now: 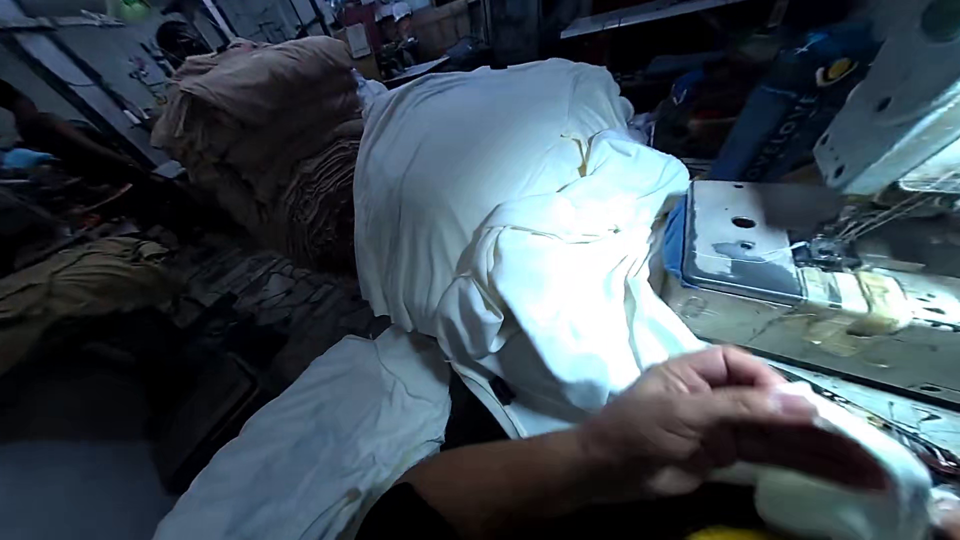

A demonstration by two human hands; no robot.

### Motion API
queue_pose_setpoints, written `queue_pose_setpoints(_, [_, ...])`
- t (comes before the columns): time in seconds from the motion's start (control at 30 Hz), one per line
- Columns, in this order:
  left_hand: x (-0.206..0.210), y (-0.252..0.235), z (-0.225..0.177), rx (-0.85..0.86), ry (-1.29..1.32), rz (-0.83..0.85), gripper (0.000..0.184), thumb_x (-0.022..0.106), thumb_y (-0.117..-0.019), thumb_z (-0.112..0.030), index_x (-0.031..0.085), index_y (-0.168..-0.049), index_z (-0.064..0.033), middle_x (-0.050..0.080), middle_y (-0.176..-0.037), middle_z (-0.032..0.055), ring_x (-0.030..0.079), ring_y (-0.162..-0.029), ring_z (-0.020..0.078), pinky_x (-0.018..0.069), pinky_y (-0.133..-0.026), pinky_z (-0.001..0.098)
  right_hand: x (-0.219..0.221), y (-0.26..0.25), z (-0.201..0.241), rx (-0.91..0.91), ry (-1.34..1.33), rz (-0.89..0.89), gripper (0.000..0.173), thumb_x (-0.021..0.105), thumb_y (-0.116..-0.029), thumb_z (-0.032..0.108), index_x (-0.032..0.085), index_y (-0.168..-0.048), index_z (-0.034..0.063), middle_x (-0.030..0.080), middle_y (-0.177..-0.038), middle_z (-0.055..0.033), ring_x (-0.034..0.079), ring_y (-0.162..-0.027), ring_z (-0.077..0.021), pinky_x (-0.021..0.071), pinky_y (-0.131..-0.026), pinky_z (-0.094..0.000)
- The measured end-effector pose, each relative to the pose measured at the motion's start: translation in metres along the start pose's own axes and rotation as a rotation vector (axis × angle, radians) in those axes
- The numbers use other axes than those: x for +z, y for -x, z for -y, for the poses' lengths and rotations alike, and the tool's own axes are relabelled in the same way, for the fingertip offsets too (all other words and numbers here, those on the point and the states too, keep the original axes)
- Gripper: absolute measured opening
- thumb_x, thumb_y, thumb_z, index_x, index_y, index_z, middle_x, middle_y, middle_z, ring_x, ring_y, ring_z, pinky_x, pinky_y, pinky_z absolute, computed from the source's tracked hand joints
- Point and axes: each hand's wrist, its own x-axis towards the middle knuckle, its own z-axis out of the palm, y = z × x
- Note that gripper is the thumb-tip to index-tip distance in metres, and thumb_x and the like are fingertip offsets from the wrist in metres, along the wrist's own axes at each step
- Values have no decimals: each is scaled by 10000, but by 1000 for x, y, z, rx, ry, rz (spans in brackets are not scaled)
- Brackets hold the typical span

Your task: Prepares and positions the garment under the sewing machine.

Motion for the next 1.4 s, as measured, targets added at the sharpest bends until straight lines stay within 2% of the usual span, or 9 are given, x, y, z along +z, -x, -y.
queue_pose_setpoints(0.23, [-73, 57, -34, -82, -665, -12, 96, 583, -964, -68, 623, -1052, -62, 598, -755, -105, 534, -640, -58, 448, -592, 131, 21, -14, 17, 442, -719, 219, 252, 611, -973, 507, 773, -1054, 331, 760, -889, 117, 648, -647, 44, 508, -522, -139])
queue_pose_setpoints(0.43, [-81, 60, -44, 277, -796, -87, 134, 694, -967, -266, 737, -1094, -259, 720, -988, -150, 651, -867, -63, 537, -764, 108, 27, -30, 21, 357, -714, 249, 128, 679, -966, 174, 650, -1075, 233, 676, -881, 72, 522, -582, 62, 398, -478, -97])
queue_pose_setpoints(0.6, [-73, 62, -41, 423, -1176, -91, 211, 769, -898, -290, 764, -1108, -277, 582, -924, -135, 539, -829, -88, 444, -702, 49, 33, -16, 36, -59, -202, 123, 286, 749, -911, 70, 732, -1183, 157, 702, -1134, 70, 667, -972, 29, 575, -838, -146])
queue_pose_setpoints(0.8, [-72, 42, -20, 641, -1296, -200, 121, 628, -1015, -291, 727, -1043, -228, 601, -1152, -112, 551, -1135, -25, 452, -965, 142, 37, -6, 28, -433, 700, -194, 184, 646, -1020, 314, 773, -1081, 196, 670, -968, -87, 622, -929, -74, 509, -849, -202])
queue_pose_setpoints(0.9, [-46, 7, -26, 488, -955, -211, 146, 560, -1036, -155, 695, -1057, -205, 707, -975, -133, 666, -887, -18, 566, -788, 162, 31, -18, 37, -410, 642, -149, 300, 552, -1068, 317, 715, -942, 99, 677, -869, -66, 622, -846, -84, 499, -776, -226])
queue_pose_setpoints(1.03, [-26, -76, -63, 670, -1511, -31, 153, 620, -984, -115, 741, -1068, -71, 688, -1006, -44, 598, -882, -42, 480, -787, 130, 25, -54, 40, 64, -140, -81, 248, 527, -1025, 98, 635, -801, 94, 648, -720, 72, 633, -669, 29, 548, -634, -150])
queue_pose_setpoints(1.13, [-38, -153, -59, 407, -1862, 19, 131, 657, -965, -188, 751, -970, -97, 671, -887, 61, 640, -802, 209, 497, -708, 467, 21, -80, 19, 277, -455, -111, 313, 458, -1023, 52, 643, -775, 96, 684, -698, 33, 667, -608, -42, 575, -566, -208])
queue_pose_setpoints(1.23, [-75, -235, -40, 365, -1901, 23, 305, 744, -905, -279, 713, -1107, -52, 716, -1030, 189, 694, -978, 379, 507, -833, 665, 21, -106, -1, 301, -384, -196, 345, 433, -1041, 58, 654, -777, 47, 686, -676, 10, 664, -590, -55, 575, -575, -209])
queue_pose_setpoints(1.4, [-146, -298, -25, 667, -1907, 147, 554, 748, -866, -445, 662, -1262, -67, 669, -1257, 193, 616, -1233, 336, 472, -1040, 552, 27, -121, -15, 180, -271, -189, 327, 489, -1042, 66, 674, -777, 14, 699, -698, -8, 652, -599, -36, 559, -585, -185])
